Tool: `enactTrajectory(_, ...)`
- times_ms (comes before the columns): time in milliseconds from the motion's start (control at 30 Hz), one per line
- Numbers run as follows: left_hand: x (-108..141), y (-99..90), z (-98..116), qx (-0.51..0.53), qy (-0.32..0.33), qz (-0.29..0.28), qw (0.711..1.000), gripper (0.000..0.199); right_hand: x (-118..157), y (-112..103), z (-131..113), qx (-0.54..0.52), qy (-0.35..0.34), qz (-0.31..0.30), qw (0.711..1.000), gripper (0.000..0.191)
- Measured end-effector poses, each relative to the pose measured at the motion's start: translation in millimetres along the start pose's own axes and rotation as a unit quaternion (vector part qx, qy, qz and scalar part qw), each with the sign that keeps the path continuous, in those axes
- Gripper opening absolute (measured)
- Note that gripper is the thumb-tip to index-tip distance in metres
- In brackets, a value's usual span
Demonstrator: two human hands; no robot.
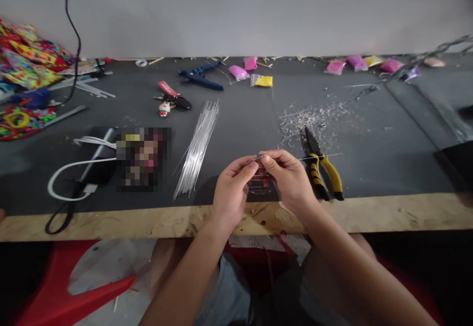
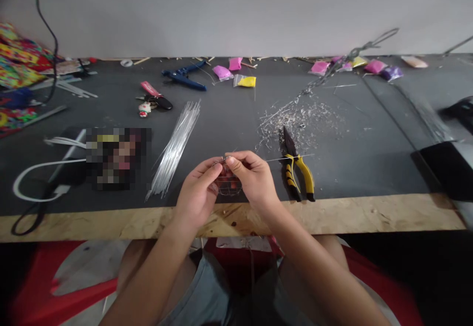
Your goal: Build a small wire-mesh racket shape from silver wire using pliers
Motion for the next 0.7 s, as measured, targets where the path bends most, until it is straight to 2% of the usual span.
enactTrajectory(167,-0.1,-1.6,-1.1,-0.002,0.032,0.032,0.999,0.013,1.5,3.9,2.6,-0.003,-0.005,0.004,1.0,0.012)
enactTrajectory(400,0.5,-2.4,-3.8,-0.023,0.062,0.062,0.996,0.01,4.6,8.4,3.2,-0.024,0.023,-0.002,0.999,0.011)
enactTrajectory(700,-1.7,-4.0,-4.2,-0.078,0.096,0.029,0.992,0.008,6.3,9.6,1.7,-0.051,0.049,-0.007,0.997,0.014)
Point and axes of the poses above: each hand's wrist, its own x-axis away from the middle knuckle, its own y-axis out of the palm, z = x × y, the point moved 4 cm from there along -x, towards the middle knuckle, and after that the axes turned 6 degrees about y, right-handed, at the moved point
